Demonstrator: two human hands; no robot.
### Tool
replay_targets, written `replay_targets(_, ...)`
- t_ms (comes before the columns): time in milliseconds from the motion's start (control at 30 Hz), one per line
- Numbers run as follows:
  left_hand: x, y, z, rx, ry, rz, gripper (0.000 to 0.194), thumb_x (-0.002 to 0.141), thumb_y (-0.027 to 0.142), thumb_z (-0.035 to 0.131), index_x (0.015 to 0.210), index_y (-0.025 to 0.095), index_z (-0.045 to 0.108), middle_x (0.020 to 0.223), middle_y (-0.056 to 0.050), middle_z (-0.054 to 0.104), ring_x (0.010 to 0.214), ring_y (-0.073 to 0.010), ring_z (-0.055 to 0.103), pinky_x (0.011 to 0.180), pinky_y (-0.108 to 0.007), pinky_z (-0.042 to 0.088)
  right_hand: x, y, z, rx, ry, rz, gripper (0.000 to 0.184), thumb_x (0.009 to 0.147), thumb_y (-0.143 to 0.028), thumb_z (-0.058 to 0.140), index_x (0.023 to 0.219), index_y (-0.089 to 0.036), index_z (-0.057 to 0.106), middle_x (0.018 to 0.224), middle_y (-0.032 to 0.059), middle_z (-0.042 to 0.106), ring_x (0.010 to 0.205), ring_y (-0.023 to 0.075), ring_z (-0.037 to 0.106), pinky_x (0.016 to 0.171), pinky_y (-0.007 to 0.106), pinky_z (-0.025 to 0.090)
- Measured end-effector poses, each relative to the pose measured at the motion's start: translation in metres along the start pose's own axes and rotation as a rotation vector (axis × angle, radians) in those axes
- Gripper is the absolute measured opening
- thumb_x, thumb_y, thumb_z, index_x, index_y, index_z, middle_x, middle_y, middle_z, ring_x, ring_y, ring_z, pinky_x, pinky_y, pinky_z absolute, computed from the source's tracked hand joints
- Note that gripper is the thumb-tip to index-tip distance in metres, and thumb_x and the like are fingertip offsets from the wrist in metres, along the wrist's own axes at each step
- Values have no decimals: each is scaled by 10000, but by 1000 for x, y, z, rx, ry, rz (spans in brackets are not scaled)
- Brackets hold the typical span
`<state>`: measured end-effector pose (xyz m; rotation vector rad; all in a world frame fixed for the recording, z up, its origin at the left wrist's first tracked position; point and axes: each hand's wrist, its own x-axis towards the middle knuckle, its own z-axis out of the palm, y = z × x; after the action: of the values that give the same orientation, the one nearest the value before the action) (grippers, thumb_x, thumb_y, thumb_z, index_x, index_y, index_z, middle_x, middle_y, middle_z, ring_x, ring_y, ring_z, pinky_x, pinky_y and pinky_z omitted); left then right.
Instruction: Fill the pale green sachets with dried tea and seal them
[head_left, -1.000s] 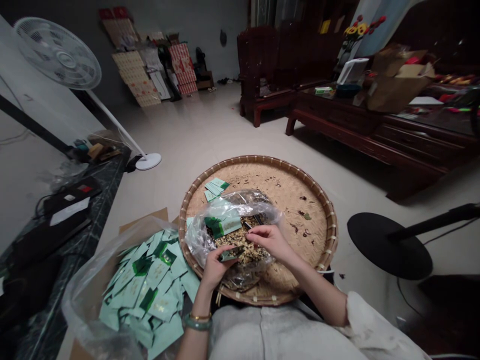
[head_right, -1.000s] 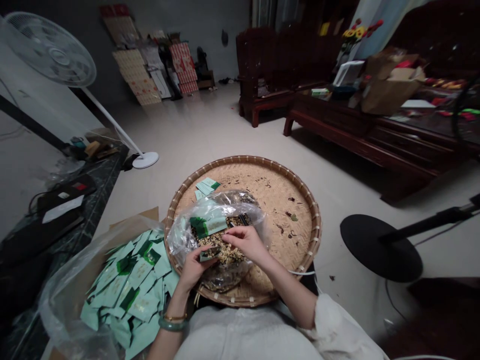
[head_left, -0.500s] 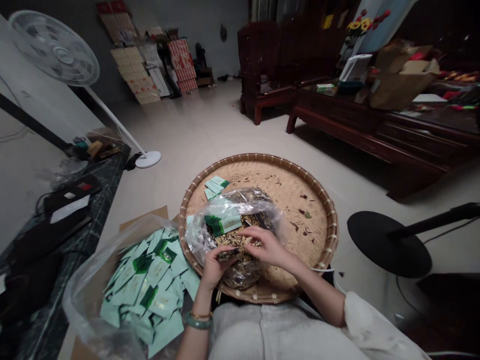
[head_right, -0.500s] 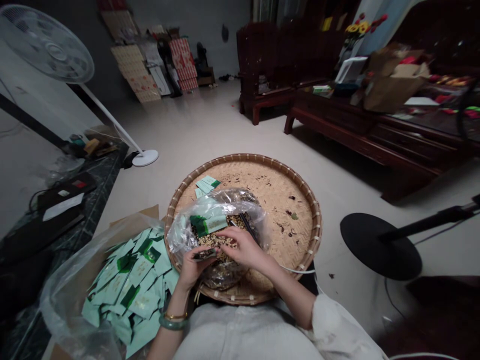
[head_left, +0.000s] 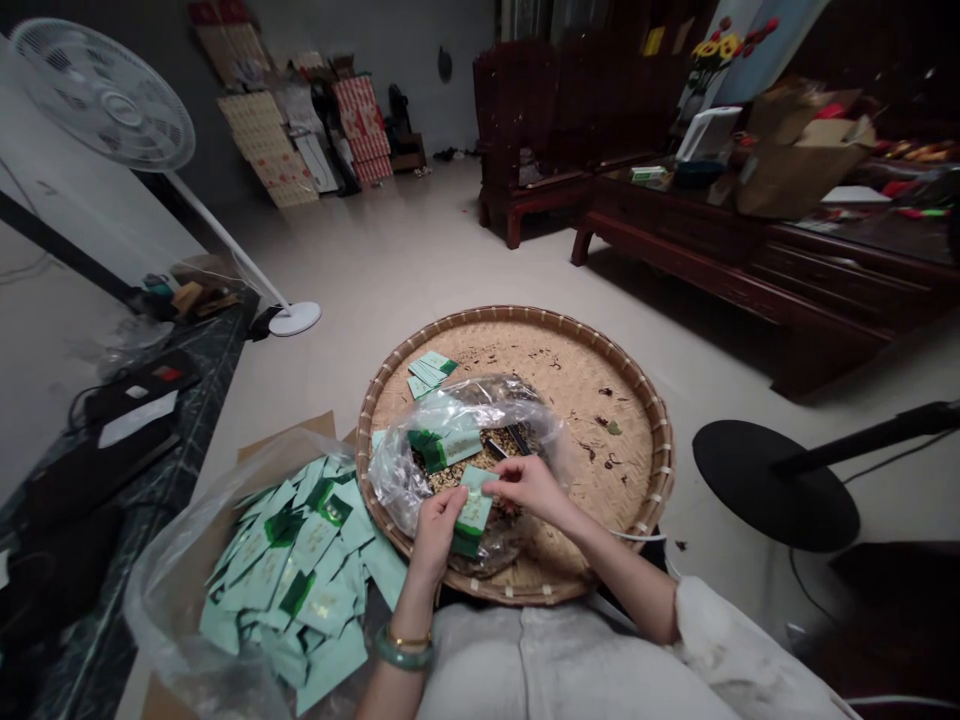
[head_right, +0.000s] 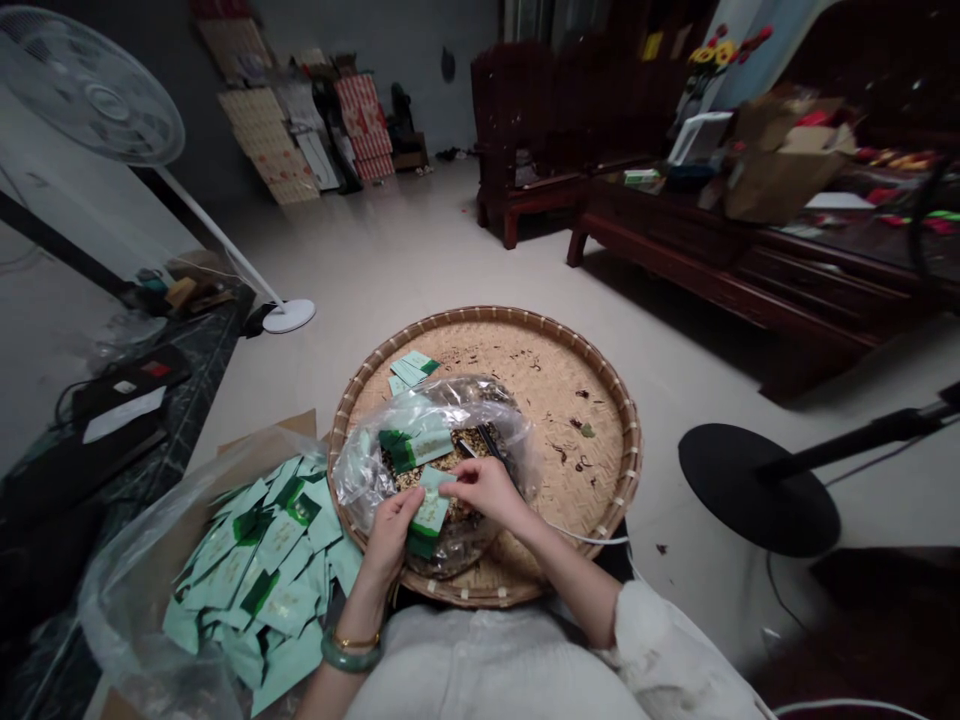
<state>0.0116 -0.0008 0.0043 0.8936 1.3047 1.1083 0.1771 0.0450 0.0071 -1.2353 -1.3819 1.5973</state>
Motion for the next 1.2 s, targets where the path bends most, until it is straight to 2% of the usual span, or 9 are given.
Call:
replay_targets(133, -1, -1, 5, -83, 39, -61, 377, 631, 453, 742, 769, 102, 730, 660, -34, 687, 605, -131, 566, 584, -212, 426, 1, 8, -3, 91, -2, 57, 362, 594, -479, 735, 605, -140, 609, 440, -44, 534, 362, 75, 449, 370, 192, 358)
replay_targets(367, -3, 1, 14, -165, -63, -203, 483, 610, 425, 770, 964, 105, 692, 639, -47, 702, 537, -175, 637, 534, -256, 482, 8, 23, -4, -31, 30, -38, 347, 728, -469, 627, 607, -148, 583, 446, -46, 495, 379, 76, 417, 382, 196, 333)
replay_targets(467, 1, -3, 16, -202, 0, -203, 489, 596, 430, 779, 941, 96, 686, 624, -51, 701, 549, -188, 654, 525, -257, 492, 9, 25, -10, -302, 178, -222, 269, 845, -374, 510, 761, -154, 641, 673, 32, 631, 626, 160, 577, 580, 273, 476)
replay_targets(567, 3, -6, 17, -251, 41, -188, 493, 588, 433, 783, 936, 100, 676, 654, -58, 712, 580, -197, 668, 547, -268, 511, 9, 30, -17, -700, 340, -399, 274, 858, -252, 491, 1092, -160, 598, 1069, 127, 620, 1029, 258, 542, 877, 415, 453)
replay_targets(667, 2, -4, 17, -274, 56, -183, 490, 573, 419, 796, 922, 97, 676, 669, -67, 719, 600, -203, 676, 568, -276, 523, 12, 34, -18, -1040, 344, -303, 542, 802, -178, 545, 1324, -113, 416, 1286, 207, 475, 1158, 307, 459, 923, 454, 429)
replay_targets(767, 0, -1, 16, -291, 53, -179, 482, 567, 390, 806, 928, 97, 680, 718, -78, 730, 639, -207, 686, 603, -281, 532, 17, 33, -16, -1185, 302, -166, 647, 780, -143, 548, 1384, -94, 320, 1307, 219, 452, 1163, 303, 461, 922, 412, 439)
replay_targets(1000, 1, 0, 11, -310, 86, -156, 463, 585, 375, 802, 934, 95, 684, 685, -65, 727, 657, -202, 686, 597, -267, 530, 20, 26, -28, -1086, 284, -152, 629, 745, -149, 537, 1335, -4, 376, 1131, 231, 583, 1083, 311, 526, 944, 430, 419)
replay_targets(1067, 2, 1, 9, -315, 85, -148, 466, 576, 380, 805, 930, 99, 687, 677, -58, 723, 649, -202, 682, 587, -270, 528, 16, 24, -36, -944, 257, -167, 634, 734, -166, 549, 1327, -7, 392, 1103, 223, 606, 1038, 308, 563, 918, 436, 441)
replay_targets(1200, 3, 2, 7, -283, 86, -144, 480, 549, 406, 812, 898, 98, 695, 676, -53, 718, 628, -199, 674, 568, -266, 519, 4, 14, -51, -458, 137, -175, 604, 728, -223, 576, 1304, -88, 455, 1181, 163, 609, 1054, 262, 588, 930, 401, 459)
